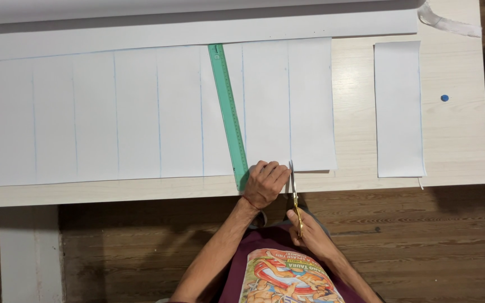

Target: Cutting strips of paper from a roll using scissors along pre-drawn lines

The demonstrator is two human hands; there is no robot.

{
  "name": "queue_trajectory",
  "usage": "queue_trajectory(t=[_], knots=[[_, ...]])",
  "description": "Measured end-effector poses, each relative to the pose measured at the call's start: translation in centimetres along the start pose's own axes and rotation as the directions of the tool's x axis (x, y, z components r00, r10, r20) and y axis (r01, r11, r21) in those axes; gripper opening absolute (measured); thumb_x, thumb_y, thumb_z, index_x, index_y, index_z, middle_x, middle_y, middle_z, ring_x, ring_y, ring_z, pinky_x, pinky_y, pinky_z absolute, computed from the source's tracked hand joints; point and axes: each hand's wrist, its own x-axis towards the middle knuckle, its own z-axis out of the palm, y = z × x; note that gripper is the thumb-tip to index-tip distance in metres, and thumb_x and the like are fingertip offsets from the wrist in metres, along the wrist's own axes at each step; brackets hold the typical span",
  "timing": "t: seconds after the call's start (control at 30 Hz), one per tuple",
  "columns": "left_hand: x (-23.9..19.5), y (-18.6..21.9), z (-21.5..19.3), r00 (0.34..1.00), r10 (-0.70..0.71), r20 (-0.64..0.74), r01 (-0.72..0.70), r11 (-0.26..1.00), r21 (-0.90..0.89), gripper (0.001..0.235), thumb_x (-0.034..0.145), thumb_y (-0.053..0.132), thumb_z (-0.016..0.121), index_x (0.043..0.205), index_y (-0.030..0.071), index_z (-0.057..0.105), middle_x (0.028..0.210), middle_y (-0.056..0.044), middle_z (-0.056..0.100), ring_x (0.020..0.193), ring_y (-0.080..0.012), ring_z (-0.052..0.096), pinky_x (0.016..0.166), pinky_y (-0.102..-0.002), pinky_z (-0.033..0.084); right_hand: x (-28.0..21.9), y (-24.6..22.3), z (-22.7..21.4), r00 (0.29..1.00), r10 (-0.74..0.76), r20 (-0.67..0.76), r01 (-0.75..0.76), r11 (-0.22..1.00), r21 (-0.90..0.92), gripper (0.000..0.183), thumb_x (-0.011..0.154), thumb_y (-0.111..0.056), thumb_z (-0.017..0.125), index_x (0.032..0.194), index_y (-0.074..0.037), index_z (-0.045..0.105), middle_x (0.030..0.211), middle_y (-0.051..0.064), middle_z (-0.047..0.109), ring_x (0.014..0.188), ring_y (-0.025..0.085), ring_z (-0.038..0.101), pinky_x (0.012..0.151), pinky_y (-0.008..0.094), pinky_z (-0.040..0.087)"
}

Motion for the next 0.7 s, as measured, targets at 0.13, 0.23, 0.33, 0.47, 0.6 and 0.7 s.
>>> queue_trajectory(t=[0.13,0.23,0.33,0.47,0.6,0.7], knots=[[0.3,0.0,-0.4,1.0,-0.002,0.003,0.002,1.0,-0.006,0.014,0.112,-0.002,0.078,0.1,0.006,0.082,0.099,-0.005,0.075,0.088,-0.0235,0.068,0.072,-0.039,0.049,0.2,-0.7,0.3,0.999,-0.045,0.02,0.045,0.999,0.006,0.048,0.12,-0.057,0.055,0.099,-0.017,0.04,0.056,0.003,0.046,0.046,0.011,0.037,0.049,0.031,0.023],[0.2,0.1,-0.4,1.0,-0.004,0.01,0.004,1.0,-0.001,0.016,0.113,-0.001,0.074,0.101,0.006,0.081,0.101,-0.005,0.075,0.091,-0.0244,0.069,0.074,-0.039,0.049,0.2,-1.7,0.5,1.0,-0.015,-0.015,0.015,0.999,-0.038,0.054,0.117,-0.066,0.051,0.098,-0.016,0.041,0.054,0.001,0.044,0.046,0.01,0.034,0.05,0.03,0.023],[-0.1,0.0,-0.2,1.0,0.0,0.0,0.0,1.0,-0.012,0.013,0.112,-0.002,0.076,0.103,0.004,0.083,0.103,-0.007,0.077,0.093,-0.0256,0.071,0.074,-0.04,0.05,0.6,-1.5,0.4,1.0,-0.023,-0.004,0.023,0.999,-0.024,0.048,0.119,-0.06,0.052,0.105,-0.015,0.045,0.054,0.005,0.052,0.043,0.01,0.035,0.047,0.029,0.023],[0.3,0.1,-0.7,1.0,0.0,-0.003,0.0,1.0,-0.021,0.013,0.111,-0.002,0.077,0.102,0.004,0.083,0.104,-0.007,0.079,0.093,-0.0256,0.072,0.074,-0.04,0.05,0.2,-2.9,0.8,1.0,-0.003,-0.013,0.004,0.999,0.041,0.051,0.118,-0.062,0.053,0.101,-0.015,0.043,0.055,0.004,0.05,0.042,0.011,0.031,0.042,0.03,0.022],[0.0,0.1,-0.5,1.0,0.005,-0.003,-0.005,1.0,-0.009,0.012,0.11,-0.003,0.077,0.103,0.005,0.084,0.104,-0.006,0.079,0.094,-0.0253,0.073,0.075,-0.04,0.052,0.9,-2.3,0.4,1.0,0.004,0.003,-0.004,0.996,0.091,0.052,0.116,-0.063,0.056,0.101,-0.017,0.04,0.054,0.004,0.049,0.041,0.01,0.03,0.039,0.029,0.022],[-0.4,0.0,0.1,1.0,0.008,-0.006,-0.008,1.0,-0.017,0.01,0.11,0.0,0.08,0.104,0.005,0.086,0.106,-0.006,0.08,0.095,-0.0258,0.073,0.074,-0.041,0.052,1.3,-1.8,0.2,1.0,0.013,0.012,-0.014,0.989,0.146,0.05,0.118,-0.06,0.057,0.1,-0.016,0.039,0.054,0.004,0.048,0.04,0.01,0.028,0.037,0.029,0.021]])
